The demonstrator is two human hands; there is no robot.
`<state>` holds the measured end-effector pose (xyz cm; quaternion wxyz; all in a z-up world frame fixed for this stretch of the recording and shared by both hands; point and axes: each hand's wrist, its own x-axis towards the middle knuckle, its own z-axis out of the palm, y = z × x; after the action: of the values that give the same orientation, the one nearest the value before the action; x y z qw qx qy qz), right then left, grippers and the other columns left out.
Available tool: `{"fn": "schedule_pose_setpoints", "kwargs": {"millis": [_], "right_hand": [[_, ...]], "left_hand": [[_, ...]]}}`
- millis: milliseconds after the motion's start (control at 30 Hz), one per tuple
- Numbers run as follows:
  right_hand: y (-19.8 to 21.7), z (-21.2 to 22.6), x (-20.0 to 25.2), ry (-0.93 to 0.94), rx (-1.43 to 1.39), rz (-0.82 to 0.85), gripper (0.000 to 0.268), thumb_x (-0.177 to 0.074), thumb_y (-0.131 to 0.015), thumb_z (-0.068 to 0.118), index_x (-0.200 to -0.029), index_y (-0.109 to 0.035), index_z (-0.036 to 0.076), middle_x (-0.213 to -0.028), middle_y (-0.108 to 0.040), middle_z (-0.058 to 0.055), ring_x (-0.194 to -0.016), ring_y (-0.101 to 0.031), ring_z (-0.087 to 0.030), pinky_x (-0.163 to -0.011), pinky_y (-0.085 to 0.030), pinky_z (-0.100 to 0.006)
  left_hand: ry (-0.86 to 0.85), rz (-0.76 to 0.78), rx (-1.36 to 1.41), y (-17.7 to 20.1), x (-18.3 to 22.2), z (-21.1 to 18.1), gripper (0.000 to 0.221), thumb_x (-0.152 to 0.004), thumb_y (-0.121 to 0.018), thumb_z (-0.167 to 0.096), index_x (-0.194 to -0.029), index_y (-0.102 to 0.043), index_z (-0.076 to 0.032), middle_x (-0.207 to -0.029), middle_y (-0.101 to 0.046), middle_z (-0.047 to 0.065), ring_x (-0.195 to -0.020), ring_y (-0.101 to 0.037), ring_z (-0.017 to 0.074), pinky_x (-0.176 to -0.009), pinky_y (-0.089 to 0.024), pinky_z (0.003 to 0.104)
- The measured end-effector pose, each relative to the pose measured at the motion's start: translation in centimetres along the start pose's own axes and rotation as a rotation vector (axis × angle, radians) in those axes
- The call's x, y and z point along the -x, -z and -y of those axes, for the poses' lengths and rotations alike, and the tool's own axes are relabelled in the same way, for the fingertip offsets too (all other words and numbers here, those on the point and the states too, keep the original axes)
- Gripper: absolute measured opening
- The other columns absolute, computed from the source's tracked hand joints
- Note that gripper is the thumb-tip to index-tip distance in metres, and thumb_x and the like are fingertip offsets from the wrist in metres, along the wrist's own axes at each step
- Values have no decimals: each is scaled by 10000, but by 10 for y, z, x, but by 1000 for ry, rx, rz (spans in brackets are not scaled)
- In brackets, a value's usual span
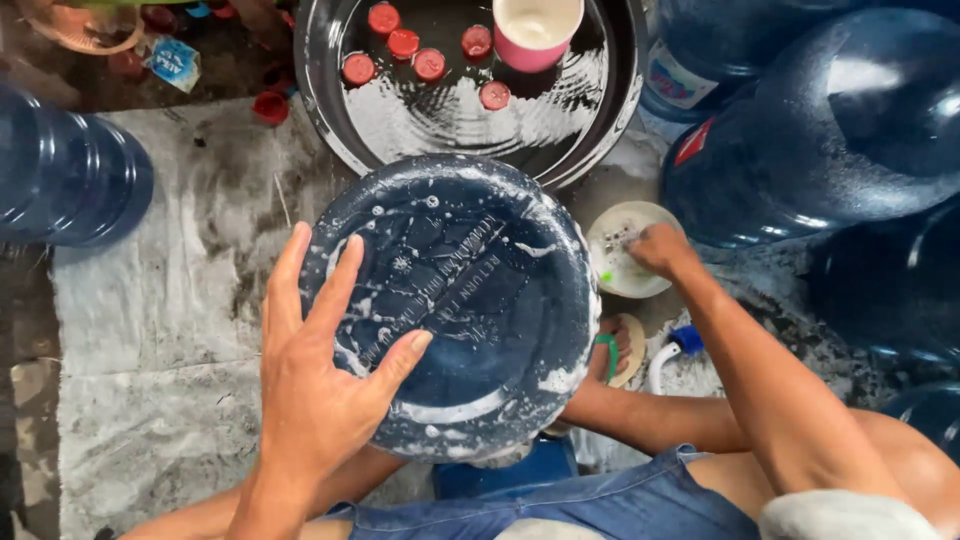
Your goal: Scrubbing the exterior of a large plastic water jug using a sponge and soapy water to remove dirt.
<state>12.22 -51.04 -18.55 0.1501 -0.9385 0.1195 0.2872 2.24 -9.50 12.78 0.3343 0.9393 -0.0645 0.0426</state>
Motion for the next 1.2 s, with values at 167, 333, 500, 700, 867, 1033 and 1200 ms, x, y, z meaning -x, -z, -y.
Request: {"fn": "schedule_pose_setpoints", "kwargs": {"millis": [167,333,500,700,867,1033,1200], "right_hand": [[-52,13,-39,-160,-106,-15,568,-708,-530,392,-1068,-601,-42,-1103,-607,-289,-1032,-565,-483,-841,-459,-500],[-78,10,-53,-107,-34,1,957,-633,-641,666,-1175,-560,-118,-1222,-571,-259,-1098,-550,-448,-916,-443,-447],[-56,22,-15,17,168,70,231,-842,-528,86,-941,-650,-83,-989,-666,-255,-887,-663,-395,-759,-551,-431],[-75,11,-24,256,958,41,305,-892,-418,196,-898,-707,292,-978,-689,58,-956,-611,-178,-914,-313,-443],[-57,4,-13,418,542,-113,322,-857,-373,98,-1101,-541,222,-1037,-661,-67,-993,-624,-260,-921,-304,-543],[1,31,55,289,-270,-222,196,-838,-440,146,-1019,-491,202,-898,-697,-14,-809,-629,-167,-973,-199,-392],[2,-1,59,189,-964,-643,283,-794,-552,104,-1075,-564,127,-965,-583,-29,-851,-532,-103,-758,-447,-230]], "left_hand": [[17,-19,5,-4,2,-5,718,-751,-703,-408,-1380,-430,-191,-1511,-244,180,-1415,-264,356,-1083,-286,532],[43,2,26,-5,0,-9,711,-750,-702,-405,-1377,-426,-213,-1519,-232,169,-1422,-248,348,-1085,-276,536],[58,9,37,-4,5,-6,721,-743,-713,-399,-1379,-419,-230,-1527,-223,148,-1425,-238,327,-1088,-267,536],[112,18,40,4,14,2,712,-745,-698,-408,-1380,-417,-253,-1527,-212,115,-1422,-224,303,-1062,-292,509],[65,3,-40,10,20,7,707,-765,-656,-426,-1386,-406,-201,-1511,-217,155,-1392,-242,351,-1043,-296,529],[28,14,-165,16,21,7,751,-769,-604,-512,-1401,-379,-176,-1489,-241,193,-1374,-211,436,-1039,-265,589],[-134,94,-278,18,13,6,780,-791,-487,-561,-1452,-329,-179,-1534,-193,142,-1399,-59,452,-1021,-211,660]]}}
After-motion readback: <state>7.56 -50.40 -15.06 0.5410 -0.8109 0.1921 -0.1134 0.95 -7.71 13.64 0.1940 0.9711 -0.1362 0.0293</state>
